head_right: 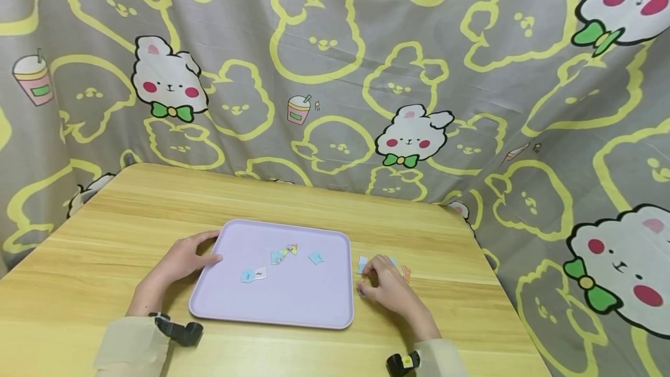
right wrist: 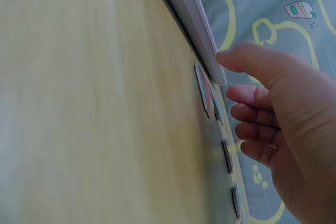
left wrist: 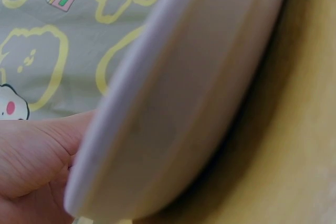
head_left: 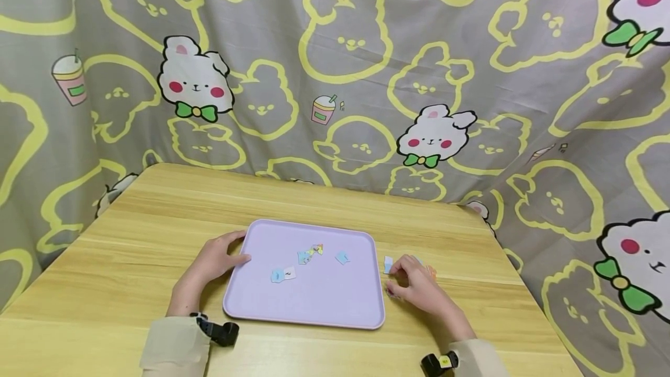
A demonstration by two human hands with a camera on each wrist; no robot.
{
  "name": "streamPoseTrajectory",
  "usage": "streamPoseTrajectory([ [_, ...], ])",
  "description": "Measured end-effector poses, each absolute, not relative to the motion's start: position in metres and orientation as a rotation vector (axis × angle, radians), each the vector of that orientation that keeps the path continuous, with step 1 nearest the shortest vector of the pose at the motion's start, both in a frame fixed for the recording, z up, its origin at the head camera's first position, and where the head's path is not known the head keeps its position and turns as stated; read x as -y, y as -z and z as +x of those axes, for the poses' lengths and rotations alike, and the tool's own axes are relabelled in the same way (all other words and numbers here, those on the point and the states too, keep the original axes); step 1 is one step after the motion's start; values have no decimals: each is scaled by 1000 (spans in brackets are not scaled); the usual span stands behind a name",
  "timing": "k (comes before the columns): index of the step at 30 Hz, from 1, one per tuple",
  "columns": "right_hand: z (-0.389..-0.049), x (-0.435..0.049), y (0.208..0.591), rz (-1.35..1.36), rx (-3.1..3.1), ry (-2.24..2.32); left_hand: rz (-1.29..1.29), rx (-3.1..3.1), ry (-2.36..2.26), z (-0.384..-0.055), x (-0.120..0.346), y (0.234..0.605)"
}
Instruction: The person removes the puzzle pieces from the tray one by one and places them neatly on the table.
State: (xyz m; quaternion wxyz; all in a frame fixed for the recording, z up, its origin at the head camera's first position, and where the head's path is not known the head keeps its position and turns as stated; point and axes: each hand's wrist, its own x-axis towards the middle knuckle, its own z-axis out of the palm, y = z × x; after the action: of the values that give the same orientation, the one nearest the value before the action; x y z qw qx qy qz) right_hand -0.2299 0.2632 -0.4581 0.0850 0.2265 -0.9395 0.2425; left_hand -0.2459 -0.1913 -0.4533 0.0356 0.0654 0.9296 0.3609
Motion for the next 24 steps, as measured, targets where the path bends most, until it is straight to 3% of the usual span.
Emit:
streamPoseTrajectory([
  [24, -268, -205, 459, 868, 2826, -655, 170, -2847, -1134, -246, 192, 456],
])
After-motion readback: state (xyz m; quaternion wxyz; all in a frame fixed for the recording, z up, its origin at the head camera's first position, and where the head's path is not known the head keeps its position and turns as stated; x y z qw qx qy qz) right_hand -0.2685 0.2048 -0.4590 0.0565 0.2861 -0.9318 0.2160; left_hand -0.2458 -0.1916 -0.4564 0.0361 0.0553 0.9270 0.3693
